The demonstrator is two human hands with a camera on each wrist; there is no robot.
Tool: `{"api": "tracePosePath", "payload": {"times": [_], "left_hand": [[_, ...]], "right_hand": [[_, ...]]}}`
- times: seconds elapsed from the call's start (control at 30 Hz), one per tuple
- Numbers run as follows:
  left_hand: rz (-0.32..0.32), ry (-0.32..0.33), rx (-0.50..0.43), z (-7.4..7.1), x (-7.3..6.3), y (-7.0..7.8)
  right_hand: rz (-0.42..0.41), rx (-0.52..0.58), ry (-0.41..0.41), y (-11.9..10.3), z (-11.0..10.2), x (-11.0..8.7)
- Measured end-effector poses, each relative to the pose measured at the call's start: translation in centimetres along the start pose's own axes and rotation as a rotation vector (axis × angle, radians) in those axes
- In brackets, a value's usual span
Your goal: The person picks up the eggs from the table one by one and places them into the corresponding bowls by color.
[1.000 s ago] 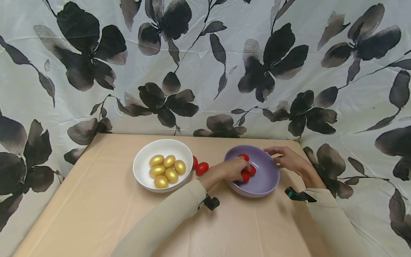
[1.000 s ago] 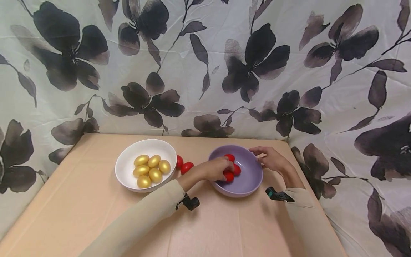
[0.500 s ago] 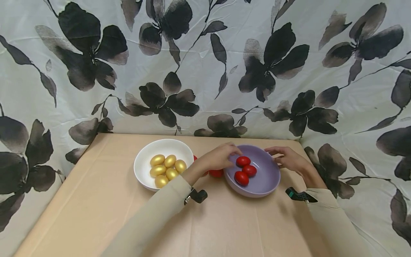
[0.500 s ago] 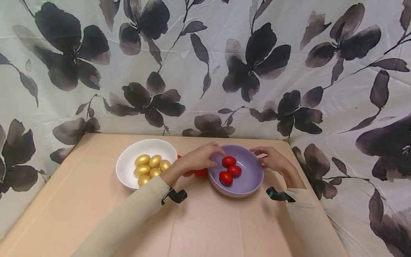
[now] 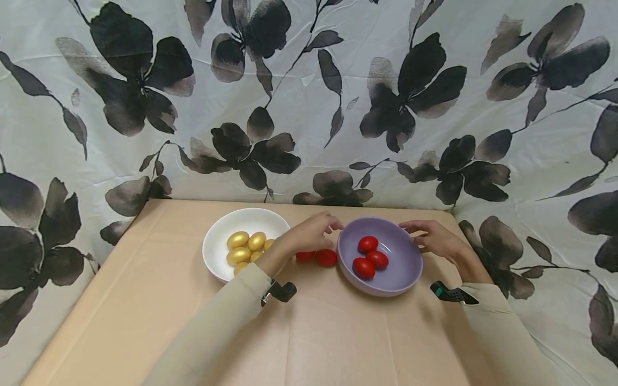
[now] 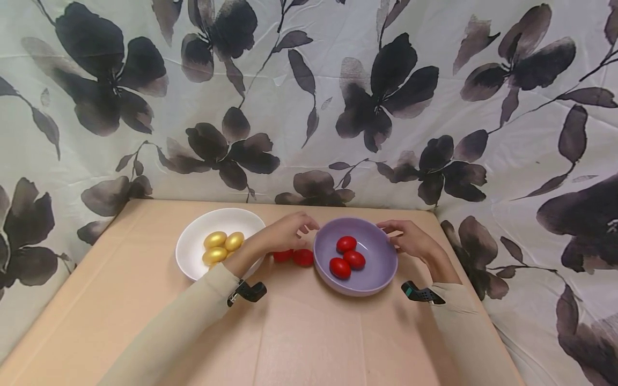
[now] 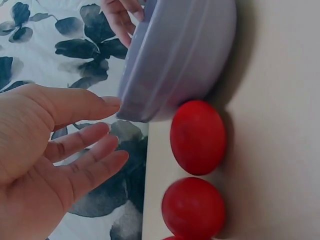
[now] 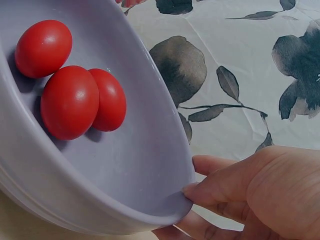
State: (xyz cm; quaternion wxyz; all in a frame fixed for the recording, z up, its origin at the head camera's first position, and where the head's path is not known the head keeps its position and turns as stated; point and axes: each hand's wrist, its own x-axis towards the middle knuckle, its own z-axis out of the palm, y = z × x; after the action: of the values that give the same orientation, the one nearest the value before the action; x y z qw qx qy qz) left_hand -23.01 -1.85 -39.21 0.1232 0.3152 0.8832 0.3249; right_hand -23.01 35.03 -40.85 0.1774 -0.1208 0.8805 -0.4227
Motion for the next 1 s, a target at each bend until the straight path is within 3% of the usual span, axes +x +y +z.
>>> {"api": "tracePosePath", "payload": {"times": [0.47, 1.0], "left_hand": [[-0.056, -0.089, 0.007, 1.0, 0.1, -1.4], [-0.075, -0.157, 0.128, 2.3, 0.8, -1.6]], "right_hand": [[0.004, -0.005, 0.005, -0.1, 0.0, -0.1], [0.002, -0.002, 0.000, 0.1, -0.1, 0.0]]}}
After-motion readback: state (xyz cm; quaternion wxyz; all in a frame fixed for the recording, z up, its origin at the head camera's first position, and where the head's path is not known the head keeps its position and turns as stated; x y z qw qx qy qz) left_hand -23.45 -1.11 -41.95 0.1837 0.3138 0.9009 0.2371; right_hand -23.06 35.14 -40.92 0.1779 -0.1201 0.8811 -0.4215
